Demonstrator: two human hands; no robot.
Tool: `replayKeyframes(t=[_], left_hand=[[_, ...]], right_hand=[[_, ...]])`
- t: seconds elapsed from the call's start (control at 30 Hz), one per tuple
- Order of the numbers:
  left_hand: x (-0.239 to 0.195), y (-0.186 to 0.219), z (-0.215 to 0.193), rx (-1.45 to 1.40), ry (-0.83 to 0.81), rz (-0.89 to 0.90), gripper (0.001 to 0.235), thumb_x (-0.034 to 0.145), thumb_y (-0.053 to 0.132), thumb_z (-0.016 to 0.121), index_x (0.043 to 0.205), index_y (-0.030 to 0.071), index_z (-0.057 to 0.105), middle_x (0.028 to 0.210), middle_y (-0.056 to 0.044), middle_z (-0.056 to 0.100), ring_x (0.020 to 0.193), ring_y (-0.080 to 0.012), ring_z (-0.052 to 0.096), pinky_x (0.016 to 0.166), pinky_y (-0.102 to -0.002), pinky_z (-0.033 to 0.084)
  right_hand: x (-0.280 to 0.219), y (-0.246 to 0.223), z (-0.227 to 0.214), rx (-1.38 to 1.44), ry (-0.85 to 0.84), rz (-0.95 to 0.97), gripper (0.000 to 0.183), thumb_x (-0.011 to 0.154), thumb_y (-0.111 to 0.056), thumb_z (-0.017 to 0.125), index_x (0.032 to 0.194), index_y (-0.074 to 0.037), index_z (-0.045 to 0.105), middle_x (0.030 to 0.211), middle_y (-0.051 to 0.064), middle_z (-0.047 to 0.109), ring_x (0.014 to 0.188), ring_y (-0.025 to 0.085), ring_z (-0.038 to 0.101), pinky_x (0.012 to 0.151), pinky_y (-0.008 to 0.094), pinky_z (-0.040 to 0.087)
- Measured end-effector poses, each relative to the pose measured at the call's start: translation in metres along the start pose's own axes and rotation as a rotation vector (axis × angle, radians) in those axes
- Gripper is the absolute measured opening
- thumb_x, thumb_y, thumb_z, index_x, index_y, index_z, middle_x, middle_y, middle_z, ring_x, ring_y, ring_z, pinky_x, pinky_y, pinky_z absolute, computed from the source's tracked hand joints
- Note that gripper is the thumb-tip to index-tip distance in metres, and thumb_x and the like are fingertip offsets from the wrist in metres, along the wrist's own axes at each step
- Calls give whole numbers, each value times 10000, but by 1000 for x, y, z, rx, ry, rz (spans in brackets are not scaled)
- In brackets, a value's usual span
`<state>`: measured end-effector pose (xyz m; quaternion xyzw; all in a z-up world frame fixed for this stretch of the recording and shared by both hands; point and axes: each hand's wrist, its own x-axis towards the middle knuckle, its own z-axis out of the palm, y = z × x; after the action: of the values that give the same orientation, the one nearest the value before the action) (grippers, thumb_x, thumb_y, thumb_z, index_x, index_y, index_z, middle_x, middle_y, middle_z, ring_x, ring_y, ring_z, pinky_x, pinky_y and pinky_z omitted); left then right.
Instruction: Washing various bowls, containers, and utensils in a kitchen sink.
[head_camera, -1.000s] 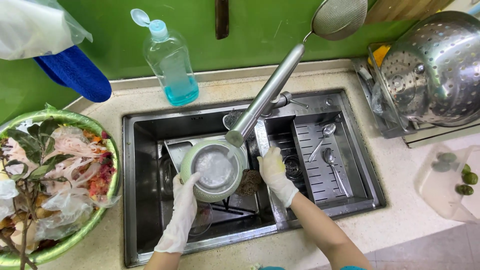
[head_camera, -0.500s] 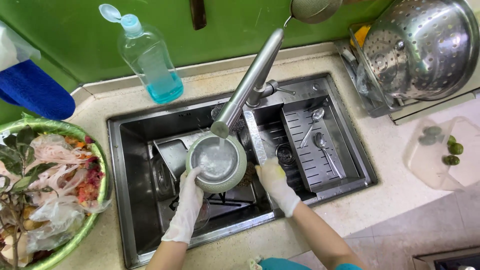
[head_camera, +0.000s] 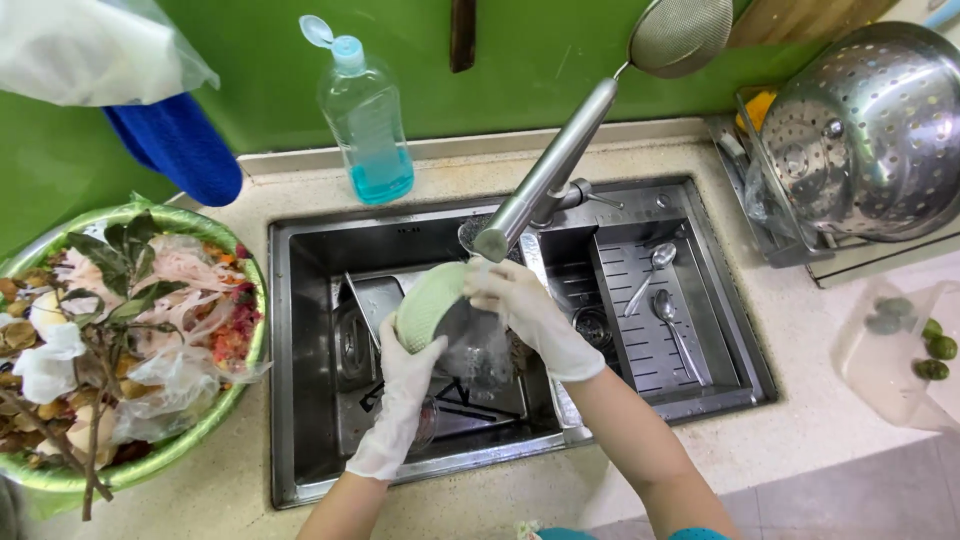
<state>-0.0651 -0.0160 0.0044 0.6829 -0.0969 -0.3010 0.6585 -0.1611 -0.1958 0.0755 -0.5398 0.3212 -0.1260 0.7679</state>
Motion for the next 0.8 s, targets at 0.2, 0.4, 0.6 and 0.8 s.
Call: replayKeyframes(t=[0.2, 0.4, 0.6, 0.8], left_hand=[[-6, 16, -4, 525, 294, 537, 754, 705, 211, 896, 1318, 26, 499, 1178, -176, 635, 1096, -302, 623, 948, -411, 500], [7, 22, -5, 98, 286, 24, 813, 742, 249, 882, 1361, 32, 403, 1216, -168, 593, 1121, -276, 619, 957, -423, 515], [21, -54, 4, -382, 158, -456, 782, 785, 220, 814, 1406, 42, 374, 1246, -178, 597, 1101, -272, 650, 917, -450, 570], [18, -54, 11, -492, 130, -472, 726, 822, 171, 784, 1404, 12, 380, 1248, -183, 613, 1082, -264, 672, 888, -426, 588]], right_hand=[[72, 54, -6, 116, -16, 87, 297, 965, -124, 689, 1181, 80, 672, 971, 83, 664, 785, 126, 632, 645, 237, 516], [54, 48, -7, -12, -66, 107, 324, 964, -165, 625, 1190, 65, 652, 949, 110, 702, 795, 172, 686, 637, 255, 551], [41, 49, -28, -227, -65, 59, 343, 941, -143, 647, 1226, 46, 665, 1064, 98, 748, 930, 148, 729, 778, 261, 583], [46, 30, -86, -730, 181, -148, 356, 940, -146, 611, 1247, 18, 686, 1086, 180, 748, 969, 249, 727, 846, 362, 575]])
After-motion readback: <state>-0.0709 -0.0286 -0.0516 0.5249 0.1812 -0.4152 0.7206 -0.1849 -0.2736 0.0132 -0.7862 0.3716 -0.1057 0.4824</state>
